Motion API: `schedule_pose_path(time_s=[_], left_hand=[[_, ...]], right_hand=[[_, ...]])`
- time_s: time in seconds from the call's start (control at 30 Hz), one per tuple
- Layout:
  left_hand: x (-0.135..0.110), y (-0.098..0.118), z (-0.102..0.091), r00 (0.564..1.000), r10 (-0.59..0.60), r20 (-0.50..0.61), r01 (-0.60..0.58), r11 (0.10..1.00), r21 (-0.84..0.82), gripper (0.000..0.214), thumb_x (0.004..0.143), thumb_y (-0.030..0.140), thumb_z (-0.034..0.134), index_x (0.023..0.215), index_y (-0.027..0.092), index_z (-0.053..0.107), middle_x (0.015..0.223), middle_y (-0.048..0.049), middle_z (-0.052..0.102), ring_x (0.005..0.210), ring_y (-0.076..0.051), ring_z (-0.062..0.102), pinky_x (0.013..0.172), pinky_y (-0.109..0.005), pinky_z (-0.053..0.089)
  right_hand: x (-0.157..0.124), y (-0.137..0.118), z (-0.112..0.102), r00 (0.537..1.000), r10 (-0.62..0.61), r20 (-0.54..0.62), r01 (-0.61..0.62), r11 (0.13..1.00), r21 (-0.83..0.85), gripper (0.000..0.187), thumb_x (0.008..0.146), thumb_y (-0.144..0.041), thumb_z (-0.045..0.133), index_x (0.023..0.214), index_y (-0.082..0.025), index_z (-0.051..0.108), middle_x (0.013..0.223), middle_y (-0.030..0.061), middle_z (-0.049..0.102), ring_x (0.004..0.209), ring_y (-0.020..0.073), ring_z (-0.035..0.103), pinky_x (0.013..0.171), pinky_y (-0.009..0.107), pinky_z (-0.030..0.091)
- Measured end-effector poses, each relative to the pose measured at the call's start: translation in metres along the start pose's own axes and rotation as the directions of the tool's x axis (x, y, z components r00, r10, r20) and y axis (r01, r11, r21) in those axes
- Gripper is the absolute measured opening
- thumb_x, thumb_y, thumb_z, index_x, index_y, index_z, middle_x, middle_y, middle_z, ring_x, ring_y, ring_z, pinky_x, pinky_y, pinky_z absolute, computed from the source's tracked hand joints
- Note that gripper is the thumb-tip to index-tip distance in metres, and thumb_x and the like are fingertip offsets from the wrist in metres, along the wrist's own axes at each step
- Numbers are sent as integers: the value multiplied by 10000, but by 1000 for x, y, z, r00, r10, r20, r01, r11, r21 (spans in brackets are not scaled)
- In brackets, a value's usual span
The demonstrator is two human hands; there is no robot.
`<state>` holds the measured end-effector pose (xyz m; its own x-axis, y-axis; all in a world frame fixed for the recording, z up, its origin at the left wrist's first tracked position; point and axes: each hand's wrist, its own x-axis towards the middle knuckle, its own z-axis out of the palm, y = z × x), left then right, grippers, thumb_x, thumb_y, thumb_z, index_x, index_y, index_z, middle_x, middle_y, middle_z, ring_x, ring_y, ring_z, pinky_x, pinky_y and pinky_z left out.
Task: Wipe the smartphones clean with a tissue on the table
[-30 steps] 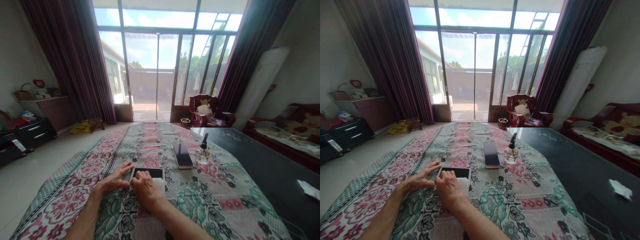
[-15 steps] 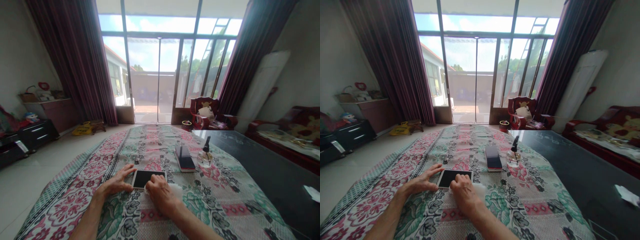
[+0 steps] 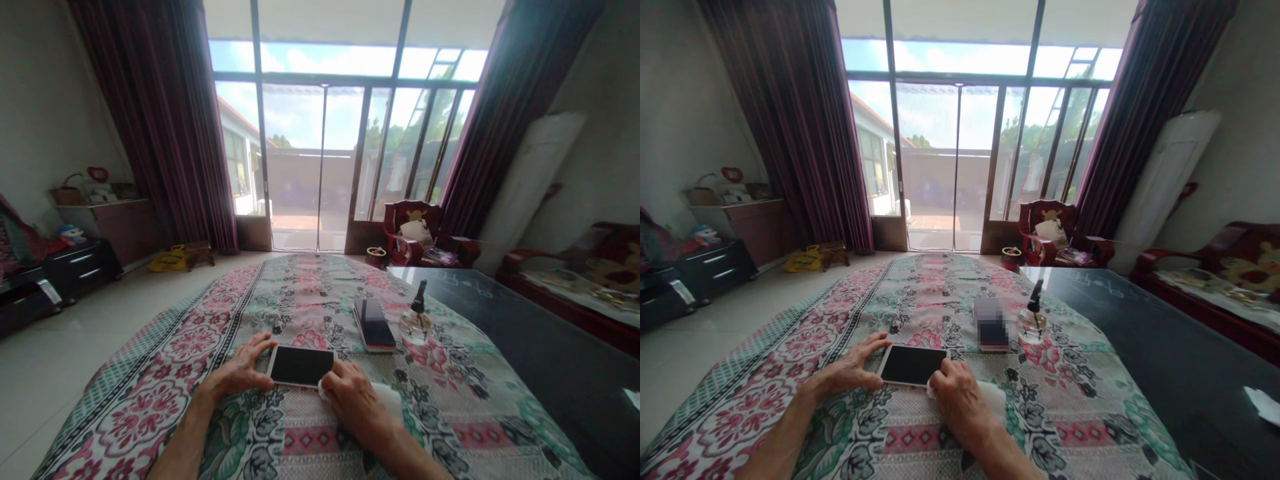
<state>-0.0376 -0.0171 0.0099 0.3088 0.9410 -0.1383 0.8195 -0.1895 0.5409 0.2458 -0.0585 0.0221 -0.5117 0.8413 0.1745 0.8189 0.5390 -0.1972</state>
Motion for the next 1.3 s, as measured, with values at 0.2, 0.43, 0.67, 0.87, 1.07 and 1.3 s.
schedule_pose_path(time_s=[0.2,0.43,0.67,0.87,1.07,1.3], left_hand=[[0,0,0,1000,11,-10,-12,999,-37,849,634,343,758,1404,237,417,1558,-95,213,1440,-318,108,1168,-448,122],[2,-5,3,1000,10,-17,-10,1000,-6,842,639,410,757,1398,253,430,1560,-77,213,1440,-304,116,1166,-425,146],[2,-5,4,999,9,-34,-9,1000,-8,828,646,384,759,1396,242,439,1555,-82,225,1437,-322,117,1171,-436,133],[7,-14,9,998,41,-52,-39,999,35,812,651,409,751,1390,281,440,1556,-65,229,1436,-313,138,1165,-454,160],[11,-22,13,995,64,-75,-58,996,74,824,636,417,762,1385,285,445,1547,-67,255,1432,-309,159,1160,-444,179],[7,-12,8,999,27,-41,-24,998,63,838,647,374,762,1403,228,429,1551,-100,234,1440,-298,131,1168,-414,158]], right_hand=[[-5,4,-3,999,35,-12,-35,999,4,154,900,-158,541,823,-214,661,923,31,618,860,159,549,758,247,388],[2,3,11,999,-22,-35,22,1000,-1,142,900,-162,550,827,-216,659,915,27,612,874,157,552,788,254,389],[16,-12,22,993,-86,-78,84,996,-35,94,882,-193,596,822,-221,663,891,24,607,842,163,549,758,264,391],[26,-26,30,986,-119,-117,113,992,-52,80,877,-213,607,818,-213,660,873,25,601,809,162,531,729,270,387],[36,-38,36,979,-165,-119,158,986,-60,78,878,-235,610,826,-211,663,865,31,595,801,162,534,724,275,392],[46,-45,43,981,-168,-96,162,984,-75,115,900,-249,575,836,-213,663,863,32,601,806,169,531,721,284,392]])
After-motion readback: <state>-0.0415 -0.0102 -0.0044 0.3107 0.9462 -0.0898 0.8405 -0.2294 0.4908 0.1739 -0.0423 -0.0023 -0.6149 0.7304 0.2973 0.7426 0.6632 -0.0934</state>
